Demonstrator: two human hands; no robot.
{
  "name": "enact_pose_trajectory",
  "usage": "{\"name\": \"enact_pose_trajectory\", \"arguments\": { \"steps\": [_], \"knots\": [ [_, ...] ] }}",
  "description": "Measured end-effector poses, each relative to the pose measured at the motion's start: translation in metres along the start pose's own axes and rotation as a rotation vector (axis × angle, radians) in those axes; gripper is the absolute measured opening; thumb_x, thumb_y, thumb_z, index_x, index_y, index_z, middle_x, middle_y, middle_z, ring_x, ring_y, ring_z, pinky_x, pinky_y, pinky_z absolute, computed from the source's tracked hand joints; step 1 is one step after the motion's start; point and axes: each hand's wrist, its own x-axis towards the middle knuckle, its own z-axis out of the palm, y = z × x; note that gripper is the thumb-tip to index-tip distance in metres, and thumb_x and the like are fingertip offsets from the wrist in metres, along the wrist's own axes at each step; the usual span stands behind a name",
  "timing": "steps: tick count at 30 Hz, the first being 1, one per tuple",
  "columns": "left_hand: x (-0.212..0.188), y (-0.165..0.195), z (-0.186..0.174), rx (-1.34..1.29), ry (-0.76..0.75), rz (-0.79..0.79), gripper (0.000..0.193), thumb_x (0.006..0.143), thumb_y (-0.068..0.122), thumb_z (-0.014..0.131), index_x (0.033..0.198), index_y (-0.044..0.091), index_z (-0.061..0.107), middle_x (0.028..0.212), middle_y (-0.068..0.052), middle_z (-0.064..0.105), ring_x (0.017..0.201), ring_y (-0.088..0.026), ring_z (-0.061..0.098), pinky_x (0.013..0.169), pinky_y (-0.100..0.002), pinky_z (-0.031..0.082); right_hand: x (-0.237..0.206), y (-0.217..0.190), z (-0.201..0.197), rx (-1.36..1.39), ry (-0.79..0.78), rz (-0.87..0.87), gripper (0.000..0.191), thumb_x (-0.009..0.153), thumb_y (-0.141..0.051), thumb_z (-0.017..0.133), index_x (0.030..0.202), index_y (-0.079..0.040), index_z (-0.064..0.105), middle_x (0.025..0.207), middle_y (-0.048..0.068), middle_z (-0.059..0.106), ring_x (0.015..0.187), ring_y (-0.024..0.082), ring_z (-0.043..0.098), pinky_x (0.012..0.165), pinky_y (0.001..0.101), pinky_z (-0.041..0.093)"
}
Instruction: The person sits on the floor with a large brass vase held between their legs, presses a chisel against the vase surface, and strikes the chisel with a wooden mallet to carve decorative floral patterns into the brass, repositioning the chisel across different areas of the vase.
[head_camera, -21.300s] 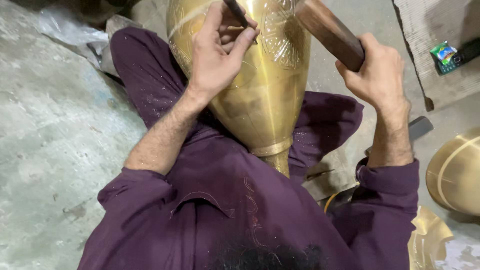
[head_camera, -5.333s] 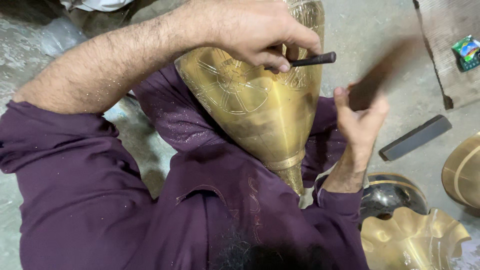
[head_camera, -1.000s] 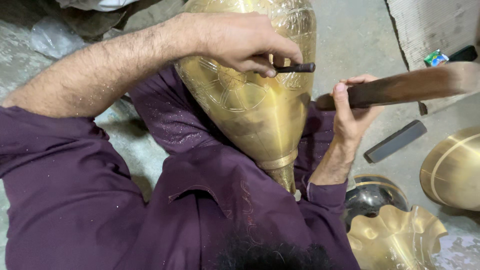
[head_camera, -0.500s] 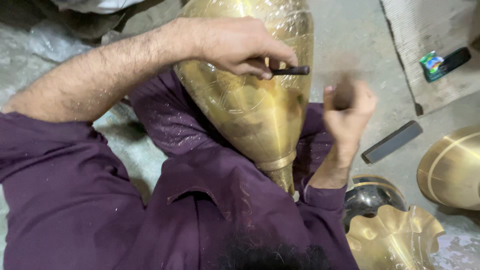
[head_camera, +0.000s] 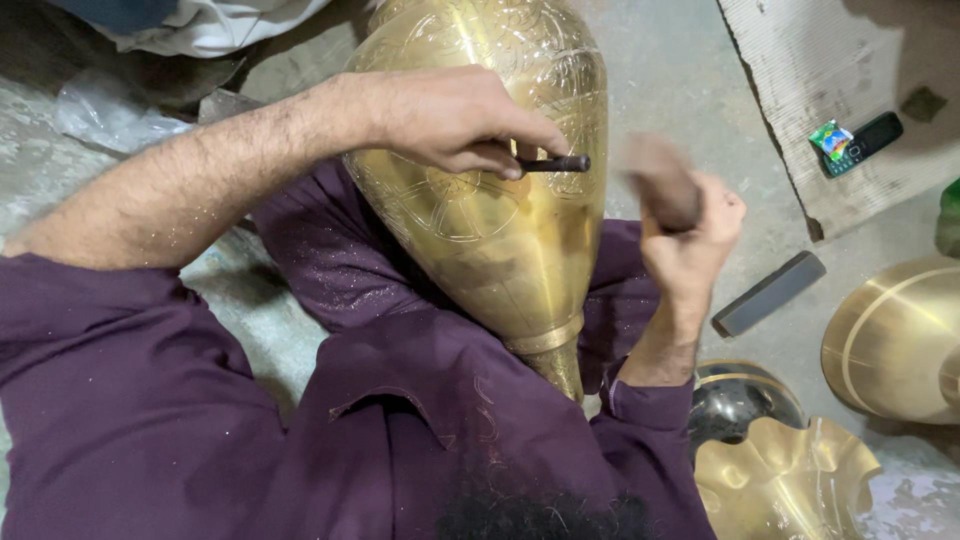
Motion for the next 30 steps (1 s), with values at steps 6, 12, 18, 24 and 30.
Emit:
{"name": "enact_pose_trajectory", "arguments": {
  "steps": [6, 12, 18, 24, 30],
  "knots": [
    [-0.007, -0.008, 0.002, -0.037, 0.041, 0.073, 0.044, 0.099, 0.02, 0.072, 0.14, 0.018, 0.058, 0.091, -0.008, 0.075, 0.075, -0.024, 0.073, 0.068, -0.042, 0.057, -0.001, -0.002, 0.001, -0.278, -0.006, -0.134, 0.034, 0.077, 0.002, 0.083, 0.106, -0.001, 0.066, 0.087, 0.011, 0.069, 0.08, 0.023, 0.066, 0.074, 0.0419, 0.053],
    [-0.053, -0.008, 0.001, -0.26, 0.454, -0.022, 0.04, 0.113, 0.0, 0.065, 0.15, 0.005, 0.05, 0.118, -0.011, 0.075, 0.111, -0.019, 0.076, 0.101, -0.035, 0.065, -0.038, 0.028, 0.0, 0.448, 0.189, 0.375, 0.019, 0.099, -0.002, 0.081, 0.112, -0.001, 0.067, 0.101, 0.005, 0.068, 0.091, 0.014, 0.066, 0.085, 0.0286, 0.054],
    [-0.052, -0.002, 0.005, -0.416, 0.439, -0.122, 0.048, 0.107, 0.002, 0.07, 0.15, 0.002, 0.049, 0.121, -0.014, 0.073, 0.11, -0.02, 0.076, 0.096, -0.035, 0.066, -0.078, 0.038, 0.011, 0.697, 0.159, 0.539, 0.026, 0.093, -0.001, 0.081, 0.11, -0.005, 0.062, 0.097, 0.004, 0.066, 0.088, 0.015, 0.067, 0.085, 0.0289, 0.056],
    [0.006, 0.0, 0.003, -0.238, 0.254, -0.031, 0.044, 0.104, 0.008, 0.073, 0.144, 0.003, 0.053, 0.114, -0.014, 0.076, 0.103, -0.023, 0.078, 0.091, -0.037, 0.065, -0.071, 0.043, 0.006, 0.646, 0.057, 0.549, 0.023, 0.098, 0.0, 0.08, 0.114, -0.001, 0.064, 0.101, 0.005, 0.067, 0.094, 0.014, 0.065, 0.087, 0.0294, 0.053],
    [0.002, 0.014, 0.021, -0.114, 0.41, -0.098, 0.04, 0.103, 0.008, 0.074, 0.138, 0.001, 0.056, 0.114, -0.015, 0.076, 0.103, -0.026, 0.078, 0.089, -0.038, 0.065, -0.05, 0.049, 0.012, 0.473, -0.2, 0.479, 0.025, 0.094, -0.006, 0.08, 0.113, -0.001, 0.064, 0.099, 0.006, 0.072, 0.094, 0.012, 0.068, 0.088, 0.0287, 0.055]
  ]
}}
